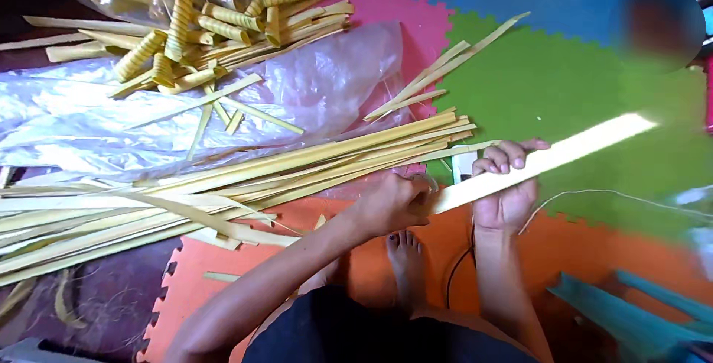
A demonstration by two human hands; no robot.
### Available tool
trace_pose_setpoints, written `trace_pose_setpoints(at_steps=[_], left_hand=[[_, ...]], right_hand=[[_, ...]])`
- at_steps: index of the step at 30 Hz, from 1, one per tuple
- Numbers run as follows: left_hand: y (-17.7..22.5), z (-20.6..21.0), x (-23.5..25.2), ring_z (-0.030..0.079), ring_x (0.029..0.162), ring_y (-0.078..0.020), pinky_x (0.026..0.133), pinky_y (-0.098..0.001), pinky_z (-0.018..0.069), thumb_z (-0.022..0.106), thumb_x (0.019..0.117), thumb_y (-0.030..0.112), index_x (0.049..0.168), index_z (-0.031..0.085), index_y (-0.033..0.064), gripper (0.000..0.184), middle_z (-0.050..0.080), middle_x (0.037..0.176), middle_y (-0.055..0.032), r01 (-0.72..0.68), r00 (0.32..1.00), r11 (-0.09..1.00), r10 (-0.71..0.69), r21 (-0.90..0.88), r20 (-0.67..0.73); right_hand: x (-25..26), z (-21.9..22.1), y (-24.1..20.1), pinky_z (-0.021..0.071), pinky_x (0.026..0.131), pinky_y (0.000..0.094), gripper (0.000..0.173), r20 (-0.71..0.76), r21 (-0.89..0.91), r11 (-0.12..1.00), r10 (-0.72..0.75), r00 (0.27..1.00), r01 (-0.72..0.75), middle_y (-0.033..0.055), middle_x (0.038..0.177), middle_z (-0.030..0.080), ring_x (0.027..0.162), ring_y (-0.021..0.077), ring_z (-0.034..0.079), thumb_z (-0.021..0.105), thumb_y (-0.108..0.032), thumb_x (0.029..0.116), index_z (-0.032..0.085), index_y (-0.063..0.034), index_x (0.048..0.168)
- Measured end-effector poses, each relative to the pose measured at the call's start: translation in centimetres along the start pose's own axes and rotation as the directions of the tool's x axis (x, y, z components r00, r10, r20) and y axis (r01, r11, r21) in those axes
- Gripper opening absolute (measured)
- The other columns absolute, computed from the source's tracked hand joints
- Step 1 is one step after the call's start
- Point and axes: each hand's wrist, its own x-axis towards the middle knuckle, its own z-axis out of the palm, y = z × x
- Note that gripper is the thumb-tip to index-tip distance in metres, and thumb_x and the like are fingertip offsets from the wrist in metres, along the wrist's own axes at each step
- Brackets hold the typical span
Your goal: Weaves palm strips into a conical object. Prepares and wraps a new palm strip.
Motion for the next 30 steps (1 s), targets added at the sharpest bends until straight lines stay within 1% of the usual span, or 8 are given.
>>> trace_pose_setpoints(at_steps=[4, 7, 10, 13, 17, 20, 25, 30], left_hand=[[-0.1, 0.5, -0.6, 0.073, 0.082, -0.025, 0.079, -0.0416, 0.0604, 0.076, 0.0903, 0.011, 0.103, 0.071, -0.003, 0.02, 0.073, 0.09, -0.0155, 0.064, 0.992, 0.998, -0.062, 0.009, -0.111], [-0.2, -0.2, -0.6, 0.074, 0.083, -0.0191, 0.08, -0.0375, 0.0616, 0.076, 0.0907, 0.01, 0.105, 0.071, -0.0008, 0.018, 0.074, 0.092, -0.0119, 0.121, 0.976, 0.99, -0.133, -0.079, -0.172], [-0.1, -1.3, -0.8, 0.073, 0.08, -0.0148, 0.078, -0.0323, 0.0619, 0.078, 0.0884, 0.005, 0.102, 0.071, -0.0009, 0.016, 0.074, 0.09, -0.0103, 0.127, 0.968, 0.981, -0.155, -0.149, -0.197], [-0.1, -1.8, -1.1, 0.073, 0.079, -0.0133, 0.077, -0.0302, 0.0626, 0.078, 0.087, 0.002, 0.099, 0.071, -0.0017, 0.014, 0.074, 0.089, -0.0098, 0.102, 0.964, 0.978, -0.143, -0.183, -0.223], [0.0, -2.2, -1.3, 0.073, 0.08, -0.0112, 0.078, -0.0285, 0.0614, 0.071, 0.0943, 0.005, 0.099, 0.074, 0.0001, 0.007, 0.075, 0.09, -0.0079, 0.092, 0.963, 0.987, -0.121, -0.131, -0.24], [0.2, -2.3, -1.5, 0.069, 0.072, -0.0119, 0.07, -0.0279, 0.0586, 0.064, 0.0987, 0.004, 0.099, 0.074, 0.0, 0.011, 0.072, 0.083, -0.0086, 0.075, 0.961, 0.996, -0.085, -0.048, -0.264], [-0.3, -1.0, -1.3, 0.069, 0.066, -0.0165, 0.062, -0.033, 0.0602, 0.071, 0.0902, 0.005, 0.094, 0.067, 0.0004, 0.007, 0.068, 0.076, -0.0085, 0.023, 0.946, 0.996, 0.007, 0.09, -0.323], [-1.7, 0.7, -1.2, 0.069, 0.061, -0.0274, 0.057, -0.0422, 0.0583, 0.062, 0.0997, 0.009, 0.115, 0.063, -0.0039, 0.02, 0.067, 0.077, -0.0138, 0.062, 0.93, 0.922, 0.085, 0.383, -0.356]], right_hand=[[-1.3, 0.3, 0.7, 0.0552, 0.097, 0.0308, 0.031, -0.1, -0.433, 0.892, 0.096, 0.99, -0.13, -0.012, 0.114, 0.071, 0.108, 0.007, 0.067, 0.044, -0.038, 0.108, 0.064, -0.0334, 0.131], [-2.8, 0.4, 1.3, 0.0564, 0.099, 0.0357, 0.052, -0.096, -0.677, 0.708, 0.188, 0.978, -0.202, -0.0071, 0.126, 0.07, 0.115, 0.0123, 0.067, 0.06, -0.058, 0.0954, 0.058, -0.027, 0.137], [-4.4, -0.6, 2.2, 0.059, 0.095, 0.0354, 0.041, -0.073, -0.762, 0.622, 0.192, 0.979, -0.179, -0.0053, 0.12, 0.072, 0.108, 0.0117, 0.07, 0.075, -0.032, 0.0911, 0.066, -0.0208, 0.129], [-4.8, -0.2, 2.8, 0.0605, 0.09, 0.032, 0.028, -0.05, -0.787, 0.601, 0.162, 0.985, -0.139, -0.0057, 0.107, 0.075, 0.097, 0.0087, 0.072, 0.076, -0.011, 0.0885, 0.071, -0.0173, 0.115], [-4.3, 0.7, 2.9, 0.0603, 0.095, 0.035, 0.046, 0.036, -0.799, 0.593, 0.218, 0.975, -0.103, 0.0018, 0.12, 0.072, 0.107, 0.0161, 0.071, 0.077, -0.013, 0.0885, 0.062, -0.0103, 0.131], [-4.2, 1.0, 3.2, 0.061, 0.091, 0.034, 0.045, 0.045, -0.868, 0.492, 0.209, 0.977, -0.065, 0.0013, 0.115, 0.072, 0.102, 0.0138, 0.071, 0.066, -0.002, 0.0925, 0.057, -0.0066, 0.136], [-4.4, 1.8, 3.8, 0.0593, 0.092, 0.0306, 0.05, -0.015, -0.849, 0.503, 0.287, 0.958, -0.164, 0.0002, 0.12, 0.069, 0.106, 0.0109, 0.068, 0.067, -0.008, 0.0928, 0.053, -0.0057, 0.14], [-4.0, 2.4, 4.3, 0.0649, 0.077, 0.033, 0.026, -0.109, -0.899, 0.384, 0.266, 0.958, -0.209, 0.005, 0.1, 0.073, 0.086, 0.0137, 0.074, 0.063, -0.001, 0.0952, 0.062, -0.001, 0.122]])
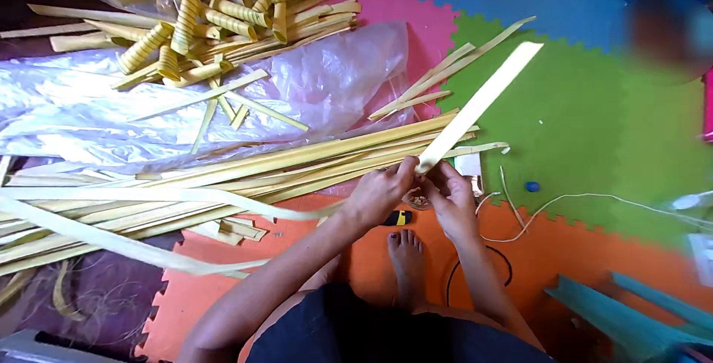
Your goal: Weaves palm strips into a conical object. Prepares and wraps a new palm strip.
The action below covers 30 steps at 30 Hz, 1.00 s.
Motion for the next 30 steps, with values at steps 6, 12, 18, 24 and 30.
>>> trace_pose_setpoints(at_steps=[6, 12, 18, 24, 30], left_hand=[[-0.5, -0.7, -1.0, 0.069, 0.065, -0.0318, 0.054, -0.0413, 0.0566, 0.065, 0.0919, 0.001, 0.097, 0.067, -0.004, 0.007, 0.064, 0.077, -0.0176, -0.125, 0.992, 0.935, 0.116, 0.331, 0.045], [-10.2, -12.5, -4.0, 0.068, 0.082, -0.0522, 0.069, -0.0652, 0.0532, 0.047, 0.1069, 0.007, 0.109, 0.064, -0.0103, 0.024, 0.067, 0.091, -0.0308, 0.244, 0.966, 0.855, -0.256, 0.457, -0.037], [-15.2, -21.7, -5.5, 0.061, 0.094, -0.0651, 0.076, -0.0796, 0.0445, 0.047, 0.1085, 0.015, 0.12, 0.056, -0.0108, 0.029, 0.062, 0.101, -0.0421, 0.693, 0.716, 0.587, -0.628, 0.419, -0.304], [-18.4, -28.4, -10.0, 0.064, 0.104, -0.0468, 0.091, -0.0632, 0.049, 0.045, 0.1094, 0.028, 0.139, 0.046, -0.0104, 0.048, 0.058, 0.126, -0.0363, 0.856, 0.502, 0.51, -0.783, 0.085, -0.367], [-6.0, -14.0, -0.8, 0.066, 0.068, -0.0298, 0.065, -0.0498, 0.0538, 0.052, 0.1036, 0.01, 0.103, 0.067, -0.0049, 0.021, 0.067, 0.079, -0.0183, 0.317, 0.927, 0.942, -0.284, 0.111, -0.244]], right_hand=[[-0.2, 0.3, 0.0, 0.0592, 0.064, 0.0384, 0.012, -0.034, -0.671, 0.722, -0.258, 0.965, 0.17, 0.0126, 0.081, 0.071, 0.068, 0.0212, 0.07, 0.066, -0.006, 0.0925, 0.071, 0.0018, 0.101], [0.6, -9.8, 2.5, 0.055, 0.062, 0.0536, 0.02, -0.162, -0.823, 0.568, -0.197, 0.967, -0.023, 0.0205, 0.079, 0.069, 0.066, 0.0337, 0.067, 0.06, -0.009, 0.098, 0.07, 0.0055, 0.108], [0.2, -12.1, 2.1, 0.0532, 0.07, 0.0618, 0.021, -0.341, -0.797, 0.559, -0.101, 0.935, -0.23, 0.0253, 0.084, 0.069, 0.075, 0.0408, 0.068, 0.062, -0.012, 0.0992, 0.069, 0.007, 0.105], [-1.1, -13.1, 1.8, 0.0531, 0.083, 0.0645, 0.026, -0.382, -0.701, 0.553, 0.242, 0.892, -0.45, 0.0317, 0.097, 0.069, 0.088, 0.0448, 0.069, 0.062, -0.012, 0.0989, 0.068, 0.0134, 0.105], [4.3, 0.5, -1.4, 0.0589, 0.074, 0.0424, 0.051, 0.293, -0.393, 0.919, 0.166, 0.942, -0.04, 0.0132, 0.121, 0.069, 0.085, 0.0221, 0.07, 0.069, -0.014, 0.0975, 0.051, -0.0034, 0.144]])
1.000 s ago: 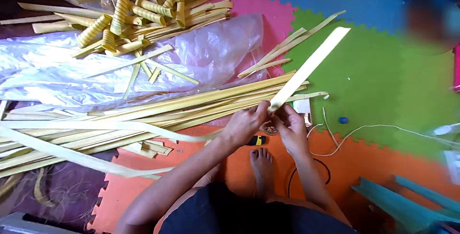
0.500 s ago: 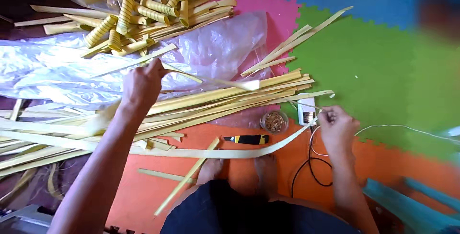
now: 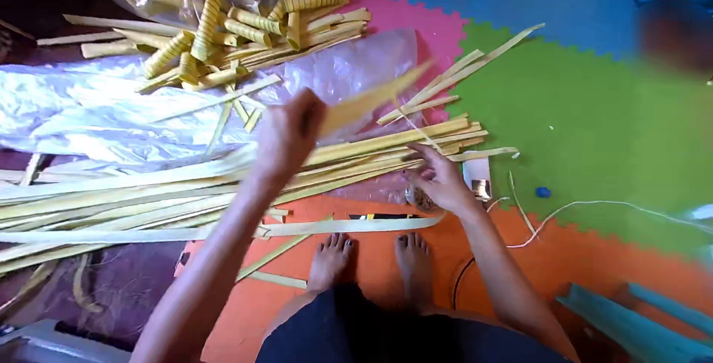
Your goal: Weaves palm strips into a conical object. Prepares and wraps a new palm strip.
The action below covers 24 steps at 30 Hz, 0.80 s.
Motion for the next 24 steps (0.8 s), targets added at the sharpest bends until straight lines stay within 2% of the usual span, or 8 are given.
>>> trace_pose_setpoints(at_steps=[1, 3, 7, 10, 13, 19, 22, 24], left_hand=[[1.4, 1.8, -1.2, 0.064, 0.061, -0.0266, 0.058, -0.0473, 0.0527, 0.054, 0.1025, 0.011, 0.101, 0.068, -0.0017, 0.019, 0.065, 0.074, -0.014, -0.057, 0.998, 0.997, 0.058, -0.048, 0.019], [2.7, 4.4, -3.7, 0.061, 0.056, -0.0241, 0.05, -0.0445, 0.0509, 0.055, 0.1032, 0.014, 0.1, 0.067, 0.0024, 0.017, 0.063, 0.07, -0.0095, -0.111, 0.991, 0.99, 0.116, -0.086, 0.058], [0.5, 7.5, -7.3, 0.061, 0.054, -0.0225, 0.051, -0.0412, 0.0522, 0.057, 0.1018, 0.012, 0.098, 0.067, 0.0014, 0.015, 0.062, 0.067, -0.0095, -0.064, 0.99, 0.99, 0.079, -0.125, 0.12], [0.8, 8.3, -7.5, 0.067, 0.064, -0.0215, 0.062, -0.0393, 0.0582, 0.059, 0.1013, 0.009, 0.099, 0.068, -0.0028, 0.015, 0.067, 0.075, -0.0123, 0.014, 0.957, 0.961, 0.067, -0.276, 0.281], [5.2, 9.3, -5.3, 0.072, 0.078, -0.017, 0.074, -0.0354, 0.0616, 0.062, 0.1008, 0.016, 0.107, 0.07, -0.0032, 0.022, 0.073, 0.09, -0.0115, -0.019, 0.919, 0.879, 0.203, -0.476, 0.337], [10.2, 9.3, -2.5, 0.07, 0.067, -0.009, 0.065, -0.0252, 0.0598, 0.066, 0.099, 0.008, 0.096, 0.069, -0.0009, 0.01, 0.071, 0.078, -0.0066, 0.124, 0.947, 0.733, 0.115, -0.669, 0.301], [10.4, 9.3, -2.6, 0.073, 0.069, -0.0118, 0.067, -0.0282, 0.0638, 0.063, 0.1006, 0.006, 0.099, 0.069, -0.0029, 0.011, 0.073, 0.08, -0.0076, 0.238, 0.934, 0.577, 0.084, -0.781, 0.347], [10.8, 8.8, -2.6, 0.073, 0.069, -0.0127, 0.066, -0.0285, 0.0641, 0.059, 0.1021, 0.004, 0.102, 0.069, -0.0045, 0.013, 0.074, 0.082, -0.0088, 0.306, 0.916, 0.515, 0.071, -0.801, 0.395]], right_hand=[[0.0, 0.4, -0.6, 0.0568, 0.072, 0.0339, 0.048, 0.066, 0.178, 0.984, -0.034, 0.997, 0.022, 0.0067, 0.123, 0.068, 0.084, 0.0145, 0.066, 0.062, -0.016, 0.0996, 0.05, -0.0085, 0.146], [-0.3, 0.4, -1.3, 0.0518, 0.064, 0.0199, 0.034, -0.019, 0.512, 0.859, -0.013, 1.0, 0.021, -0.0034, 0.104, 0.069, 0.073, 0.0025, 0.059, 0.049, -0.022, 0.1052, 0.06, -0.0137, 0.137], [-1.2, -3.7, 0.8, 0.0574, 0.083, 0.0227, 0.014, -0.398, 0.652, 0.73, 0.101, 0.912, 0.204, -0.0077, 0.105, 0.069, 0.092, 0.0032, 0.066, 0.053, -0.019, 0.1064, 0.063, -0.0179, 0.115], [-2.3, -4.3, 2.0, 0.0581, 0.086, 0.0266, 0.019, -0.505, 0.545, 0.795, 0.059, 0.861, 0.265, -0.0103, 0.102, 0.065, 0.092, 0.0028, 0.065, 0.051, -0.01, 0.104, 0.06, -0.0176, 0.12], [-3.2, -0.6, 0.5, 0.059, 0.077, 0.0241, 0.033, -0.512, 0.425, 0.865, -0.013, 0.859, 0.266, -0.0097, 0.096, 0.068, 0.084, 0.0014, 0.066, 0.066, -0.001, 0.0924, 0.059, -0.0149, 0.122], [-4.3, -0.1, -1.4, 0.0628, 0.078, 0.0283, 0.029, -0.648, 0.367, 0.815, -0.122, 0.752, 0.449, -0.0022, 0.096, 0.075, 0.084, 0.0092, 0.072, 0.075, 0.003, 0.0865, 0.07, -0.0118, 0.111], [-4.7, -0.1, -0.8, 0.0645, 0.076, 0.0291, 0.027, -0.726, 0.083, 0.833, -0.325, 0.606, 0.547, 0.0013, 0.1, 0.077, 0.084, 0.0113, 0.074, 0.074, 0.002, 0.0889, 0.073, -0.0051, 0.115], [-4.9, 0.1, -0.3, 0.0642, 0.078, 0.0272, 0.017, -0.714, -0.223, 0.808, -0.516, 0.473, 0.545, 0.0035, 0.105, 0.076, 0.091, 0.0115, 0.074, 0.074, 0.0, 0.0904, 0.076, -0.0021, 0.107]])
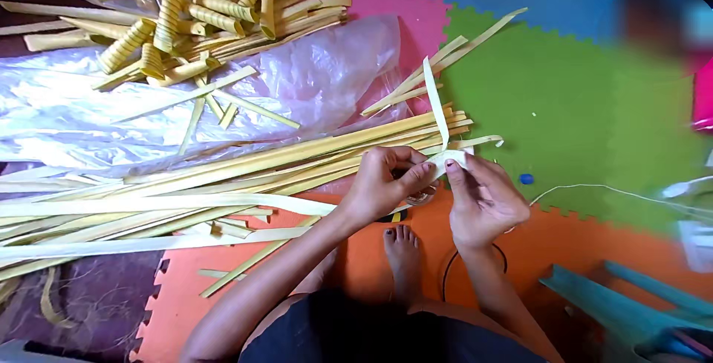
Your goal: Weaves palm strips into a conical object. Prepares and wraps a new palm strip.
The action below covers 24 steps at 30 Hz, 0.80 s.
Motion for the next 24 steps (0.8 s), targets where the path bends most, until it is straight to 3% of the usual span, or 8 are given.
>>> trace_pose_setpoints(at_steps=[4, 8, 11, 13, 14, 18, 21, 24], left_hand=[[1.3, -0.1, -0.4, 0.072, 0.067, -0.0118, 0.062, -0.0275, 0.0638, 0.051, 0.1057, 0.004, 0.099, 0.067, -0.0055, 0.02, 0.072, 0.078, -0.0082, -0.004, 1.0, 0.999, 0.004, -0.044, 0.022], [1.1, -0.2, -0.6, 0.073, 0.064, -0.0121, 0.06, -0.0277, 0.0639, 0.06, 0.1017, 0.003, 0.096, 0.069, -0.0051, 0.014, 0.073, 0.077, -0.0089, -0.061, 0.998, 0.998, 0.061, 0.014, 0.001], [0.7, -0.2, -1.0, 0.071, 0.062, -0.009, 0.059, -0.0261, 0.0627, 0.063, 0.1005, 0.006, 0.097, 0.071, -0.0022, 0.012, 0.072, 0.076, -0.0056, -0.112, 0.99, 0.964, 0.129, 0.24, -0.055], [0.6, -0.1, -1.1, 0.07, 0.062, -0.0077, 0.059, -0.0253, 0.0617, 0.065, 0.0995, 0.006, 0.096, 0.072, -0.0009, 0.011, 0.071, 0.075, -0.0049, -0.13, 0.982, 0.927, 0.17, 0.353, -0.085], [0.5, 0.1, -1.2, 0.07, 0.062, -0.0076, 0.06, -0.0249, 0.0614, 0.065, 0.0991, 0.006, 0.095, 0.072, -0.0011, 0.01, 0.071, 0.075, -0.0054, -0.139, 0.98, 0.916, 0.183, 0.376, -0.083], [0.2, 0.7, -1.1, 0.069, 0.065, -0.0067, 0.063, -0.0216, 0.0587, 0.065, 0.0976, 0.004, 0.097, 0.072, -0.0012, 0.009, 0.071, 0.076, -0.0069, -0.207, 0.972, 0.889, 0.235, 0.408, -0.019], [0.6, 0.6, -1.2, 0.066, 0.065, -0.0061, 0.062, -0.0202, 0.0559, 0.062, 0.0972, 0.001, 0.099, 0.071, -0.0011, 0.009, 0.07, 0.077, -0.0064, -0.24, 0.966, 0.871, 0.259, 0.428, 0.015], [0.8, 0.2, -1.2, 0.07, 0.069, -0.0091, 0.066, -0.025, 0.0606, 0.06, 0.0995, 0.001, 0.103, 0.069, -0.0011, 0.01, 0.071, 0.081, -0.0069, -0.2, 0.976, 0.899, 0.218, 0.391, -0.003]], right_hand=[[-0.1, 0.0, -0.1, 0.0621, 0.086, 0.0266, 0.011, 0.083, -0.178, 0.956, -0.222, 0.971, 0.234, 0.0118, 0.113, 0.071, 0.101, 0.0146, 0.072, 0.07, 0.004, 0.0912, 0.076, -0.0004, 0.1], [-0.2, -0.1, 0.1, 0.0615, 0.086, 0.0263, 0.009, 0.121, -0.189, 0.938, -0.272, 0.955, 0.292, 0.014, 0.112, 0.071, 0.099, 0.0149, 0.072, 0.069, 0.002, 0.0917, 0.076, 0.0011, 0.097], [0.4, -0.9, -0.2, 0.059, 0.078, 0.0234, 0.022, 0.227, 0.045, 0.999, 0.009, 0.974, -0.019, 0.0058, 0.118, 0.071, 0.096, 0.0086, 0.069, 0.057, -0.007, 0.0981, 0.076, -0.0028, 0.109], [1.3, -1.5, -0.6, 0.0582, 0.087, 0.0282, 0.031, 0.363, 0.194, 0.92, 0.256, 0.896, -0.341, -0.0019, 0.119, 0.07, 0.102, 0.0085, 0.068, 0.054, -0.01, 0.101, 0.071, -0.0104, 0.127], [1.7, -1.5, -0.8, 0.0578, 0.087, 0.0272, 0.03, 0.405, 0.206, 0.874, 0.334, 0.851, -0.441, -0.0033, 0.117, 0.07, 0.101, 0.0074, 0.067, 0.055, -0.009, 0.1017, 0.07, -0.0122, 0.128], [1.7, -0.8, -1.0, 0.058, 0.073, 0.0181, 0.015, 0.314, 0.157, 0.902, 0.34, 0.887, -0.401, -0.009, 0.097, 0.071, 0.082, -0.0001, 0.067, 0.064, -0.002, 0.097, 0.072, -0.0148, 0.1], [1.1, -0.4, -1.0, 0.0576, 0.076, 0.0175, 0.011, 0.258, 0.109, 0.943, 0.277, 0.926, -0.313, -0.0098, 0.099, 0.069, 0.086, -0.0007, 0.066, 0.064, -0.007, 0.0992, 0.07, -0.0145, 0.103], [0.7, -0.5, -0.6, 0.0589, 0.081, 0.0214, 0.021, 0.282, 0.232, 0.878, 0.35, 0.893, -0.418, -0.009, 0.105, 0.073, 0.09, 0.0027, 0.069, 0.072, -0.013, 0.0937, 0.074, -0.0173, 0.115]])
